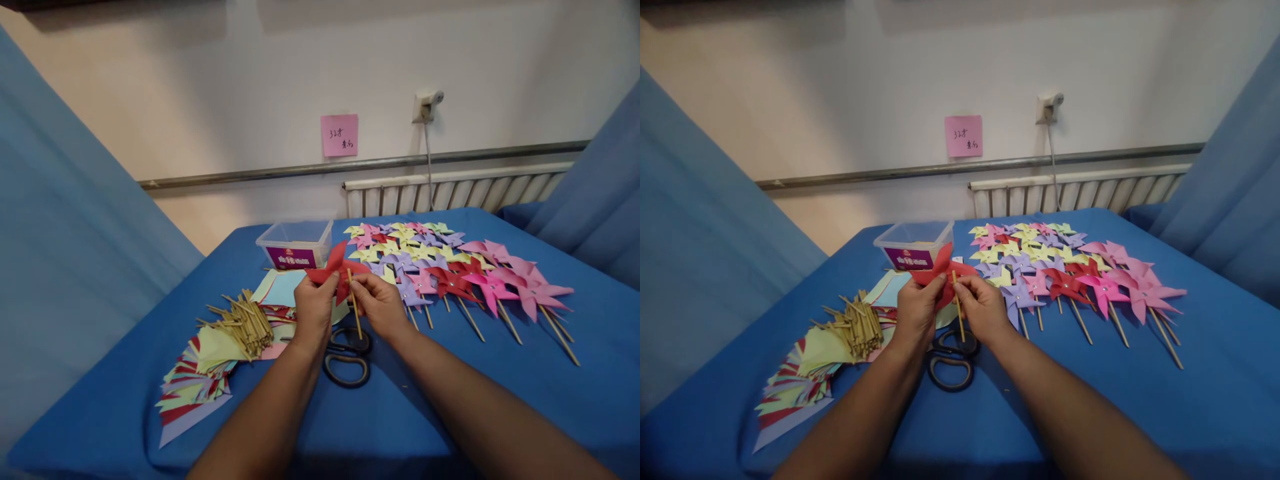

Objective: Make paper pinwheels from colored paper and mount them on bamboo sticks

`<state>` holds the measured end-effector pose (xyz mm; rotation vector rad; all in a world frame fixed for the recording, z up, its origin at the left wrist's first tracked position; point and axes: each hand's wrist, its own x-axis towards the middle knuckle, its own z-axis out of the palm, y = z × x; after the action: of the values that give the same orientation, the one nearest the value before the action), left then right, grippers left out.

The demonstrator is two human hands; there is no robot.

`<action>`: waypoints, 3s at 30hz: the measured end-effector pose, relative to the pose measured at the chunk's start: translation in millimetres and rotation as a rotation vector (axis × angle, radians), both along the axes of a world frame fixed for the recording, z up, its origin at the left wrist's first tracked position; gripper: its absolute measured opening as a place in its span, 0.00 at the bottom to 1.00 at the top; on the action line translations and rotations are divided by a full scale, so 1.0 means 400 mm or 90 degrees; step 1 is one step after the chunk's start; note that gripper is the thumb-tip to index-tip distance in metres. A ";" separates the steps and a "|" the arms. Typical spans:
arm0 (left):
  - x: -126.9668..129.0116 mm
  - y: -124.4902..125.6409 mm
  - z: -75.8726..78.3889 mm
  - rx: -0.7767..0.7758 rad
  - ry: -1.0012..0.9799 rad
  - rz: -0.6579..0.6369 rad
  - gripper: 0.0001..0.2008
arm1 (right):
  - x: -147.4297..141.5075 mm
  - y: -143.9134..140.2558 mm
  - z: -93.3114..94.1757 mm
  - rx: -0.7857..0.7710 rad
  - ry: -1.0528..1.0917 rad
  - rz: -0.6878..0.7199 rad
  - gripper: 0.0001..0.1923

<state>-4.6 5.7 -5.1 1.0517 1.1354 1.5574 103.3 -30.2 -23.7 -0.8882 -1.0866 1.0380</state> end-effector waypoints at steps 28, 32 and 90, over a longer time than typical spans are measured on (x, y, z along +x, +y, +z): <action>0.004 -0.020 -0.004 0.055 0.167 0.018 0.13 | -0.003 0.000 0.000 0.001 0.005 0.009 0.14; 0.005 -0.020 -0.003 0.056 0.157 0.014 0.13 | -0.004 -0.002 -0.002 0.001 0.010 0.004 0.14; 0.006 -0.039 0.026 0.056 0.220 0.051 0.11 | -0.010 -0.010 0.001 -0.035 0.005 -0.024 0.15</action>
<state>-2.2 -9.9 5.2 1.3880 1.3648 1.5366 99.4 -34.1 -23.2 -0.9442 -1.0347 1.0436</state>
